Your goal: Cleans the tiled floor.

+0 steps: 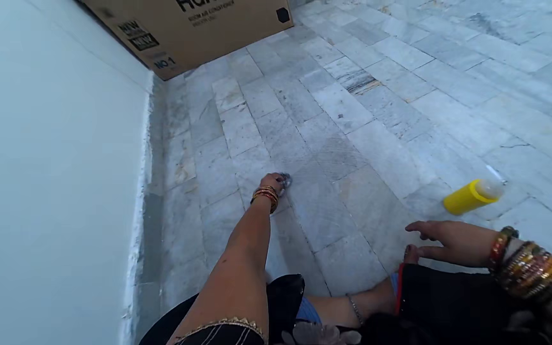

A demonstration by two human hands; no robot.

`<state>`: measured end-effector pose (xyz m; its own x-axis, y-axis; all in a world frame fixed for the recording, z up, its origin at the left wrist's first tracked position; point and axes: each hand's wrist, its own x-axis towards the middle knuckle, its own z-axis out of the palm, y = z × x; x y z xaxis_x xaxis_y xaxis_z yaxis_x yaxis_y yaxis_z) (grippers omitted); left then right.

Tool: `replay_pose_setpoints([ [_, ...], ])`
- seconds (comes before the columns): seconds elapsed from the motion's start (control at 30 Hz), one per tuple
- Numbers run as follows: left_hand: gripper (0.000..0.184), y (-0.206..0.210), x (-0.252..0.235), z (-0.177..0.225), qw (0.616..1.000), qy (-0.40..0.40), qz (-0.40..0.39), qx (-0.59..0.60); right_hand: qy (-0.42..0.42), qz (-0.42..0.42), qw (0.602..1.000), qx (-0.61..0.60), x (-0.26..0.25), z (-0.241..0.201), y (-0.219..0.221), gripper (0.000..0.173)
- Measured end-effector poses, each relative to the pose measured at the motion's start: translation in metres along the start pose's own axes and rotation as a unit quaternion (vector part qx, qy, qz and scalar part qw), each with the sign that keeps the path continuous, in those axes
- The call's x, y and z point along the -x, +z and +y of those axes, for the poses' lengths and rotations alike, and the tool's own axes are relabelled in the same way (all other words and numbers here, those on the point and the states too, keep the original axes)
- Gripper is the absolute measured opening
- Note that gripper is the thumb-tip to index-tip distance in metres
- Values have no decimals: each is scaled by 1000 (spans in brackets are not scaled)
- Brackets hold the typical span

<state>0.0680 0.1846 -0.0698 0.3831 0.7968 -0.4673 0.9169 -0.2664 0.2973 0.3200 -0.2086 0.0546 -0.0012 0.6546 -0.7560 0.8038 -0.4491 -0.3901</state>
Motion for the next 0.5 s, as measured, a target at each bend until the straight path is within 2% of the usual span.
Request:
replay_pose_setpoints([
  [0.13,35,15,71,1,993,7,-101,-54,-6,20,999,26,9,-9,-1,63],
  [0.27,33,48,126,-1,981,31,-160,-101,-19,48,997,57,27,-23,5,62],
  [0.37,30,70,143,-2,974,40,-186,-122,-42,58,995,65,41,-32,14,61],
  [0.5,30,63,144,6,963,62,-211,-156,-65,65,994,53,55,-33,24,60],
])
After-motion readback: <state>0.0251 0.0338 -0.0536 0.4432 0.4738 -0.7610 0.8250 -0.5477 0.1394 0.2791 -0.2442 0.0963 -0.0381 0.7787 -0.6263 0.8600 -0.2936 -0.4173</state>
